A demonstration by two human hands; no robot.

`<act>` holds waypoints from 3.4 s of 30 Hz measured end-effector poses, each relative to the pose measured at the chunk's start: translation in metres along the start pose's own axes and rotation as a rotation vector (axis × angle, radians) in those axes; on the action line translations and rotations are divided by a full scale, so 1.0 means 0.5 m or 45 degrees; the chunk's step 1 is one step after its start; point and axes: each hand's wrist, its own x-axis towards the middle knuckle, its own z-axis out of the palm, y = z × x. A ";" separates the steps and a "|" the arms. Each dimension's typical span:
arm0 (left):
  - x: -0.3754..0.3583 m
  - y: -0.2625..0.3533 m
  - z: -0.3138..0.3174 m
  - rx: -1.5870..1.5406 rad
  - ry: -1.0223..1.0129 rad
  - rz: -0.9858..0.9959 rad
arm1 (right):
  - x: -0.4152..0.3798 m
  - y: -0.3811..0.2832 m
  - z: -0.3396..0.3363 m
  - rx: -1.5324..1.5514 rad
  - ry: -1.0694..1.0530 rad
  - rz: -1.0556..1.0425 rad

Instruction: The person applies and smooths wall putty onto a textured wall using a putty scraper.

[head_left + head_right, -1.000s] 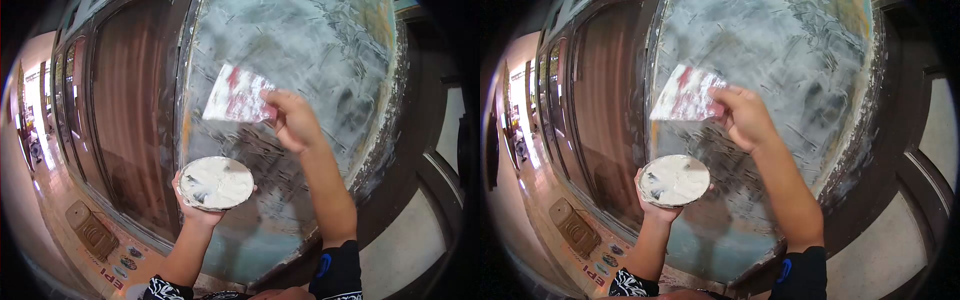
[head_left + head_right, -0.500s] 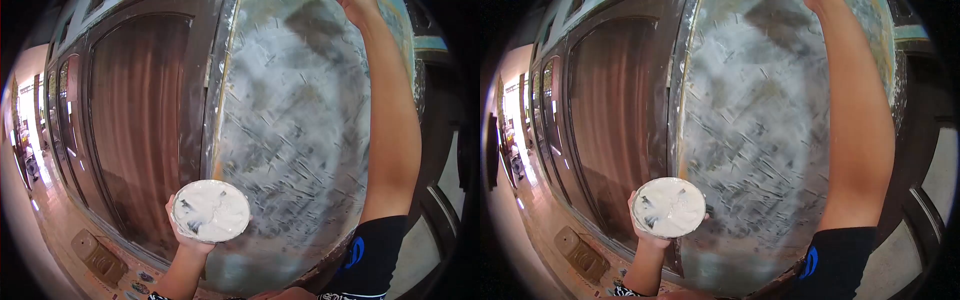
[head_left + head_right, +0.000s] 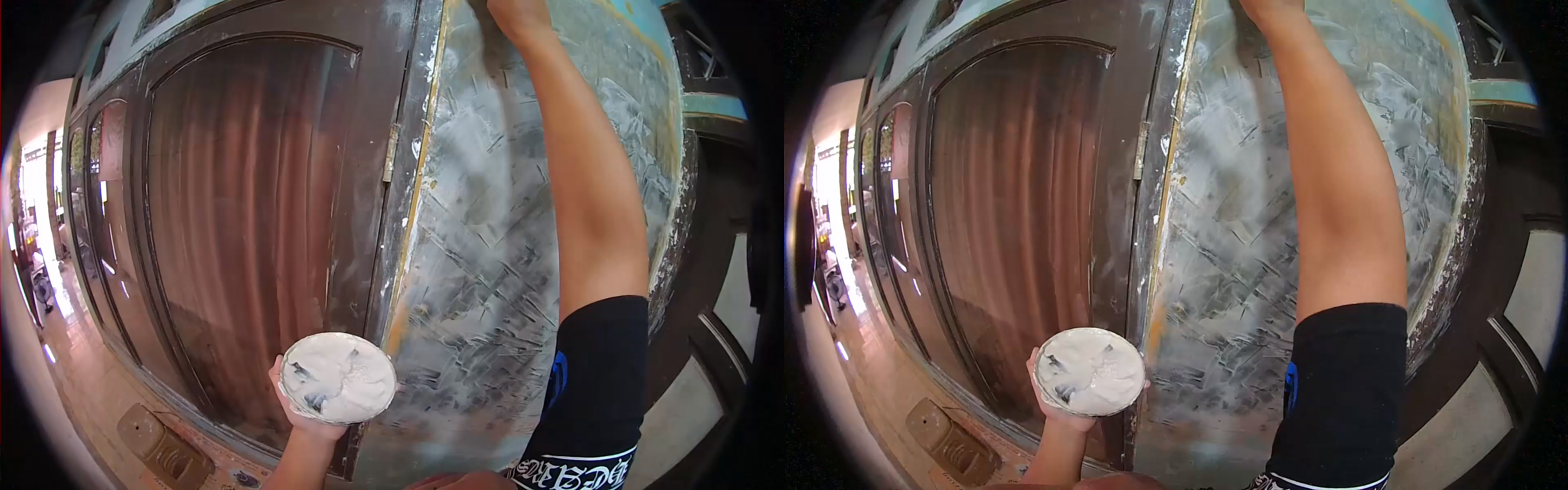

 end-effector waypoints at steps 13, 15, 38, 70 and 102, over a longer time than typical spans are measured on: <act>0.051 0.026 -0.056 0.029 0.123 0.114 | 0.016 0.004 0.016 -0.172 -0.265 -0.197; 0.057 0.026 -0.057 0.023 0.074 0.088 | 0.016 -0.006 -0.001 -0.127 -0.269 -0.141; 0.023 0.000 -0.021 0.048 -0.125 -0.075 | -0.079 -0.046 -0.105 -0.347 -0.758 -0.403; -0.079 -0.107 -0.110 -0.177 -0.332 -0.129 | -0.743 -0.350 -0.579 1.528 -1.100 -0.072; -0.177 -0.104 -0.171 -0.234 -0.143 -0.238 | -0.830 -0.357 -0.691 1.713 -1.306 -0.086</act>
